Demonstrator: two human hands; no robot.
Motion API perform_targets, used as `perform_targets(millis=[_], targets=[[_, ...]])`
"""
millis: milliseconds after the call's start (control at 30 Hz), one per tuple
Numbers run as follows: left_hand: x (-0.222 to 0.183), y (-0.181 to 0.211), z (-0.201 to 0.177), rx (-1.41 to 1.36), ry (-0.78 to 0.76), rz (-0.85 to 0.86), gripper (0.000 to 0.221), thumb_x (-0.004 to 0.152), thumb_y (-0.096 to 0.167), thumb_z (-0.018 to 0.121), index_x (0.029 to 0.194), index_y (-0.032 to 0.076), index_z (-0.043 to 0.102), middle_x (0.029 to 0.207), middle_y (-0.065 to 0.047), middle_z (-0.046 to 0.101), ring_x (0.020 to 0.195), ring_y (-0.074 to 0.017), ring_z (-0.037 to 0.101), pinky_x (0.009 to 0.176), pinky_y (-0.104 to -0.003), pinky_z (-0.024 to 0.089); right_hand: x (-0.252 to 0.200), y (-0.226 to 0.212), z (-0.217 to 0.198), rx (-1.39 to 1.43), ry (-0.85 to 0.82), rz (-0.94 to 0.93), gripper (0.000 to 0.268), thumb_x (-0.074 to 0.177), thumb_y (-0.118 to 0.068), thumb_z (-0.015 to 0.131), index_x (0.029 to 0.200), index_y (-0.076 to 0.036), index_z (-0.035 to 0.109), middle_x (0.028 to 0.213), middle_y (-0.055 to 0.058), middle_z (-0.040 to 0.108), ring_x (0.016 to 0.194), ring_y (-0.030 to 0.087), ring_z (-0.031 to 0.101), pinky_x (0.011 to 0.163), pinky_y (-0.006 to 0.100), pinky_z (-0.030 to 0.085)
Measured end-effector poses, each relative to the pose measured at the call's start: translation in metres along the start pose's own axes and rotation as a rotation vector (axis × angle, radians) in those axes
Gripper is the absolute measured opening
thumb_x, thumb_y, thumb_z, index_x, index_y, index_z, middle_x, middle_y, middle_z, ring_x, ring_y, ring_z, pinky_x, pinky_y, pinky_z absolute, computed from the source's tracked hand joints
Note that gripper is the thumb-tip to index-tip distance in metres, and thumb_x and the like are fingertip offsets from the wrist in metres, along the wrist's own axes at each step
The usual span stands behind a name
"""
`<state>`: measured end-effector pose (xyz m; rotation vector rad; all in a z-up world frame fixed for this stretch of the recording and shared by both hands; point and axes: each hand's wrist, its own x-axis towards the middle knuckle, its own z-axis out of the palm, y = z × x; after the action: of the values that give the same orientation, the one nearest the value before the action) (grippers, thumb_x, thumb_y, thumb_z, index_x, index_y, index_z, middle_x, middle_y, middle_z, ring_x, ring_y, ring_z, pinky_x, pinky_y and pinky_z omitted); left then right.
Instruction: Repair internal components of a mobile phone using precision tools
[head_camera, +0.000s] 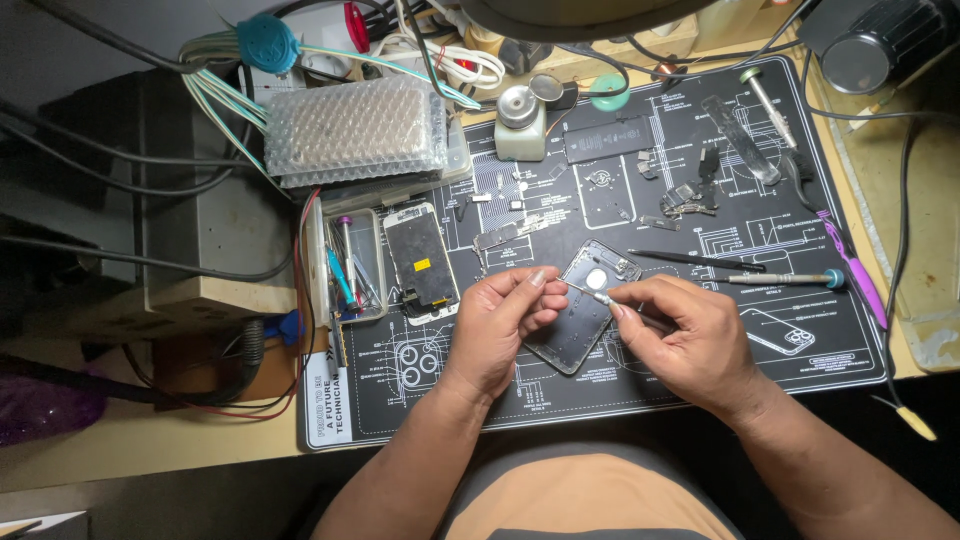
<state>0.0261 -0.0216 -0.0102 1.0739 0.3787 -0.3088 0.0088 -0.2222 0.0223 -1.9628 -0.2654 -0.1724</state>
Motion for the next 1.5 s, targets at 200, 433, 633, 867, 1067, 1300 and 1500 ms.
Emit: perform_targets(millis=[200, 433, 633, 867, 1067, 1300, 1500], targets=[[-0.013, 0.022, 0.001, 0.602, 0.022, 0.305, 0.02, 0.093, 0.009, 0.072, 0.11, 0.0, 0.075, 0.083, -0.014, 0.077, 0.082, -0.012, 0.075, 0.072, -0.027, 0.065, -0.002, 0.005, -0.014, -0.122, 0.01, 0.031, 0.01, 0.086, -0.008, 0.073, 0.094, -0.01, 0.078, 0.072, 0.01, 0.072, 0.054, 0.022, 0.064, 0.05, 0.031, 0.05], [-0.001, 0.017, 0.006, 1.188, 0.024, 0.552, 0.016, 0.086, 0.016, 0.073, 0.1, 0.013, 0.079, 0.079, -0.004, 0.074, 0.073, -0.0171, 0.076, 0.061, -0.026, 0.062, -0.007, 0.022, -0.009, -0.155, 0.018, 0.005, 0.008, 0.087, -0.009, 0.072, 0.094, -0.011, 0.078, 0.078, 0.009, 0.073, 0.063, 0.026, 0.068, 0.055, 0.033, 0.053], [0.002, 0.02, 0.011, 1.238, 0.007, 0.535, 0.018, 0.082, 0.014, 0.073, 0.099, 0.011, 0.08, 0.078, -0.006, 0.073, 0.072, -0.0191, 0.075, 0.061, -0.029, 0.061, -0.006, 0.025, -0.007, -0.131, 0.029, -0.055, 0.009, 0.087, -0.009, 0.073, 0.093, -0.013, 0.078, 0.083, 0.007, 0.073, 0.074, 0.027, 0.072, 0.062, 0.033, 0.055], [-0.004, 0.025, 0.021, 1.371, -0.024, 0.559, 0.021, 0.089, 0.015, 0.068, 0.105, 0.011, 0.079, 0.085, -0.01, 0.074, 0.078, -0.0286, 0.075, 0.065, -0.037, 0.061, -0.008, 0.032, -0.008, -0.114, 0.033, -0.047, 0.009, 0.087, -0.01, 0.072, 0.094, -0.014, 0.078, 0.083, 0.006, 0.073, 0.074, 0.026, 0.072, 0.062, 0.032, 0.056], [0.0, 0.025, 0.017, 1.357, -0.02, 0.522, 0.019, 0.09, 0.013, 0.065, 0.104, 0.012, 0.078, 0.086, -0.01, 0.074, 0.083, -0.0329, 0.075, 0.069, -0.041, 0.061, -0.009, 0.034, -0.005, -0.093, 0.031, -0.051, 0.01, 0.087, -0.012, 0.072, 0.094, -0.016, 0.078, 0.082, 0.003, 0.073, 0.073, 0.023, 0.072, 0.062, 0.029, 0.055], [0.0, 0.027, 0.018, 1.228, -0.015, 0.507, 0.017, 0.087, 0.01, 0.067, 0.099, 0.011, 0.079, 0.084, -0.012, 0.074, 0.079, -0.0336, 0.074, 0.067, -0.039, 0.059, -0.005, 0.034, -0.001, -0.128, 0.004, -0.08, 0.01, 0.088, -0.01, 0.071, 0.094, -0.014, 0.078, 0.083, 0.005, 0.072, 0.076, 0.026, 0.074, 0.064, 0.03, 0.056], [0.0, 0.025, 0.017, 1.212, 0.003, 0.521, 0.016, 0.086, 0.009, 0.068, 0.098, 0.011, 0.079, 0.083, -0.011, 0.075, 0.077, -0.0315, 0.074, 0.065, -0.038, 0.059, -0.005, 0.038, 0.002, -0.145, -0.008, -0.068, 0.009, 0.089, -0.012, 0.071, 0.094, -0.014, 0.077, 0.084, 0.004, 0.073, 0.079, 0.026, 0.074, 0.066, 0.032, 0.057]])
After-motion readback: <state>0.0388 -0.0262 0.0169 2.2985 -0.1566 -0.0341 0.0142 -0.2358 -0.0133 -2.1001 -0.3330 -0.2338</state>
